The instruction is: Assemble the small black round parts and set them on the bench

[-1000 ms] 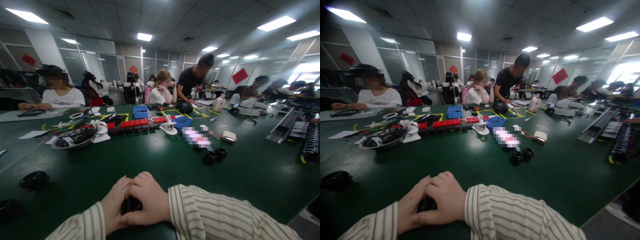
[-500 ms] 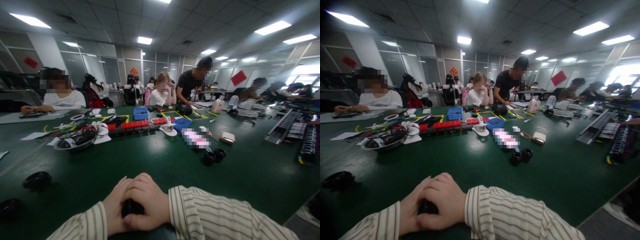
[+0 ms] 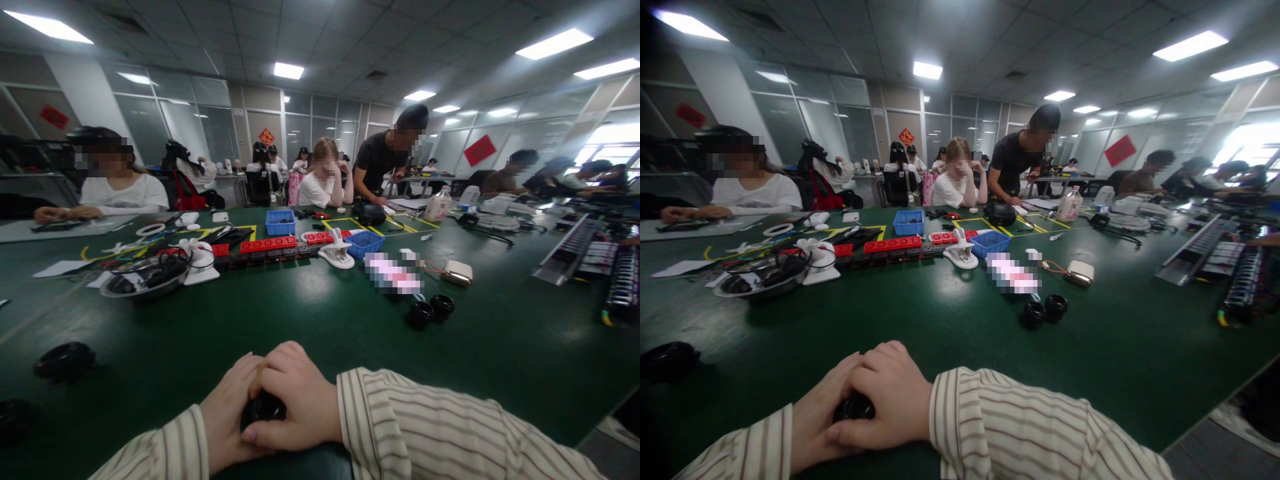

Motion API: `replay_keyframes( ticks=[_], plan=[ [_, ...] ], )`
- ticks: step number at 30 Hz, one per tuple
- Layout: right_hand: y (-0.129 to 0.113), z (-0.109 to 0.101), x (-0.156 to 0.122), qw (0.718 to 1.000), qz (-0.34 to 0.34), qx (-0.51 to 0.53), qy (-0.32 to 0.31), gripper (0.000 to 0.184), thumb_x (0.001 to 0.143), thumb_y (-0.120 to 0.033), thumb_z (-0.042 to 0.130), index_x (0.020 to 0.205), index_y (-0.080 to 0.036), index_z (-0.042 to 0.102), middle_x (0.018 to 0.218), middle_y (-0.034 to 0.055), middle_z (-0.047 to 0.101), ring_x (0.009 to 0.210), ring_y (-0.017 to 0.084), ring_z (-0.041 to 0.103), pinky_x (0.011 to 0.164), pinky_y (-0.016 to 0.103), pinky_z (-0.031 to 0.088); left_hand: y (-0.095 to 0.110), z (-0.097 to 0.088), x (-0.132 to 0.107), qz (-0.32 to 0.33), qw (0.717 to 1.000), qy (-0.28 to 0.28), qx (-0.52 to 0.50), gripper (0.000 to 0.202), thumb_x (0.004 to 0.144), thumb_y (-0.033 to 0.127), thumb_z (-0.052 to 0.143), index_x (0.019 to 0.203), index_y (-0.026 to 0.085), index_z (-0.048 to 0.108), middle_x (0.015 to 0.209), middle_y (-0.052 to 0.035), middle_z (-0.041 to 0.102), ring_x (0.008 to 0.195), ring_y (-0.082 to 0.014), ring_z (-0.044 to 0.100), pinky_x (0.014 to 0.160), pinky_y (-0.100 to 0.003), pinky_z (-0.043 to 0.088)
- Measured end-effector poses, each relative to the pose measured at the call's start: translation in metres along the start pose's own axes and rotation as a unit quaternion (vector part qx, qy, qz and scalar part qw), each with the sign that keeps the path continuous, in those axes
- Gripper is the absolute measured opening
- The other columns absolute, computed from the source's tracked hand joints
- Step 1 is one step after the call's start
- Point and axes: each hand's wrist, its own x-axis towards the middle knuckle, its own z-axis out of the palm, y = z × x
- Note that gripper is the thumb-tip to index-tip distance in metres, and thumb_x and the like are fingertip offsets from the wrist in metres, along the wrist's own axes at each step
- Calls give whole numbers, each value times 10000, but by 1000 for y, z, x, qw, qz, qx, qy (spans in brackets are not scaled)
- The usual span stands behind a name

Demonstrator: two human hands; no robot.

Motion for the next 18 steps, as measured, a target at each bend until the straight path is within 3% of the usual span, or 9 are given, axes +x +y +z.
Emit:
replay_keyframes(
  ticks=[5, 10, 13, 18],
  plan=[
    [-1, -3, 0, 999, -21, 27, -16, 306, 665, -433, 629, 817, -181, 544, 812, 4, 539, 781, 136, 467, 748, 287, 329, 5, -5, 6, 2, 999, -24, -23, 522, 531, 253, 603, 1041, 202, 506, 1013, -56, 565, 983, -273, 514, 950, -460, 373],
    [-5, -5, -1, 995, -65, 51, -52, 158, 647, -225, 539, 801, -192, 533, 839, -4, 574, 862, 146, 484, 829, 308, 323, 7, -6, 7, 22, 1000, -14, -11, 605, 514, 188, 547, 1114, 211, 472, 1062, -55, 554, 1008, -264, 509, 936, -423, 397],
    [-5, -5, -1, 995, -71, 58, -41, 178, 664, -244, 506, 833, -189, 518, 861, 9, 586, 893, 156, 485, 851, 321, 322, 6, -4, 4, 28, 999, 2, 24, 640, 520, 205, 558, 1150, 223, 447, 1167, -64, 516, 1082, -284, 472, 991, -457, 337],
    [-5, -4, -1, 995, -59, 76, 37, 286, 711, -396, 518, 892, -175, 509, 910, 31, 580, 874, 161, 485, 829, 323, 337, 4, 0, 1, 13, 999, 12, 31, 713, 506, 364, 673, 1158, 231, 415, 1178, -77, 512, 1109, -309, 455, 1018, -549, 255]
  ],
)
